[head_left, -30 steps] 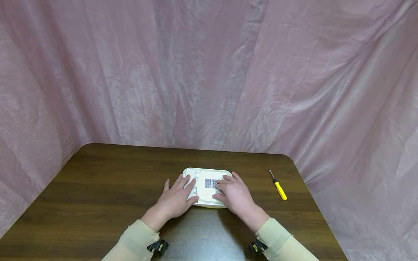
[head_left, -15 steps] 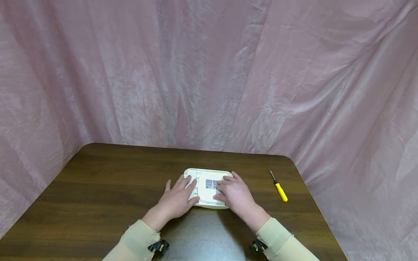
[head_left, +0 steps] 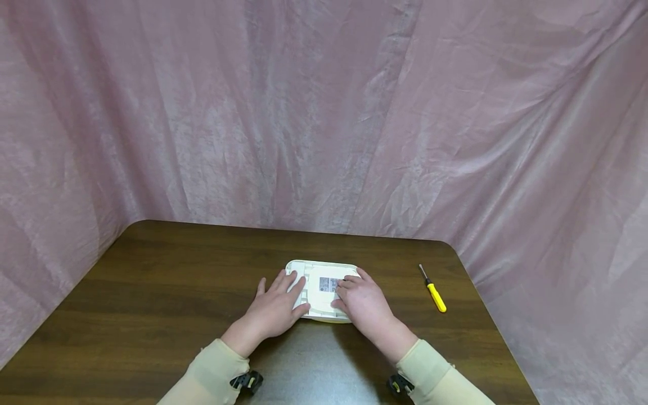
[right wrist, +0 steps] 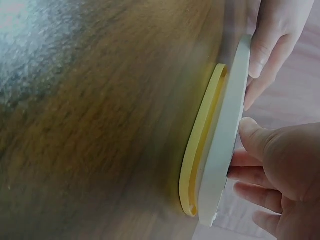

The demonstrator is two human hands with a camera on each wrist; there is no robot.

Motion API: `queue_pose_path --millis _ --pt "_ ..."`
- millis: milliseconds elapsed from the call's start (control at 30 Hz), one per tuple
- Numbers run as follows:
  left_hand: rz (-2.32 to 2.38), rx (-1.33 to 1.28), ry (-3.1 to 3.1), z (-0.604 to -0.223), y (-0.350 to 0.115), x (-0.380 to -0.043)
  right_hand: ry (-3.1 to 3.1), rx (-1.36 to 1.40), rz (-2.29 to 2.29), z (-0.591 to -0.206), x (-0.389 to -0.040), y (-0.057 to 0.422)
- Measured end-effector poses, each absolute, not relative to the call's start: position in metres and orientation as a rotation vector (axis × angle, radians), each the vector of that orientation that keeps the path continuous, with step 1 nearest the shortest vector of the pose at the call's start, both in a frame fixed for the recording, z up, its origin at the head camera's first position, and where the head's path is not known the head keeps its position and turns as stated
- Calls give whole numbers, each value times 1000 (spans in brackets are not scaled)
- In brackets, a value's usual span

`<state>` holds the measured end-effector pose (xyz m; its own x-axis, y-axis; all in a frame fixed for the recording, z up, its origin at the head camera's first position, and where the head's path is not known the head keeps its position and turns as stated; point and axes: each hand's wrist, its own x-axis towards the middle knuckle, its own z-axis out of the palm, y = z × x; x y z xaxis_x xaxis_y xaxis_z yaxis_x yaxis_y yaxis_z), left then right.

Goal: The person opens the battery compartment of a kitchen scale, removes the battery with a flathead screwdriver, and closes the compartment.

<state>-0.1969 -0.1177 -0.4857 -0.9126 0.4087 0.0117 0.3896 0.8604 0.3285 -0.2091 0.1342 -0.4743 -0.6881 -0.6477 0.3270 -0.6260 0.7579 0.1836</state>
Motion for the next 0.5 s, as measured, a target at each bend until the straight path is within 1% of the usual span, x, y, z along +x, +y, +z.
queue_pose_path --millis 500 --pt "484 631 2971 -487 -118 -198 -2550 997 -30 -478 -210 136"
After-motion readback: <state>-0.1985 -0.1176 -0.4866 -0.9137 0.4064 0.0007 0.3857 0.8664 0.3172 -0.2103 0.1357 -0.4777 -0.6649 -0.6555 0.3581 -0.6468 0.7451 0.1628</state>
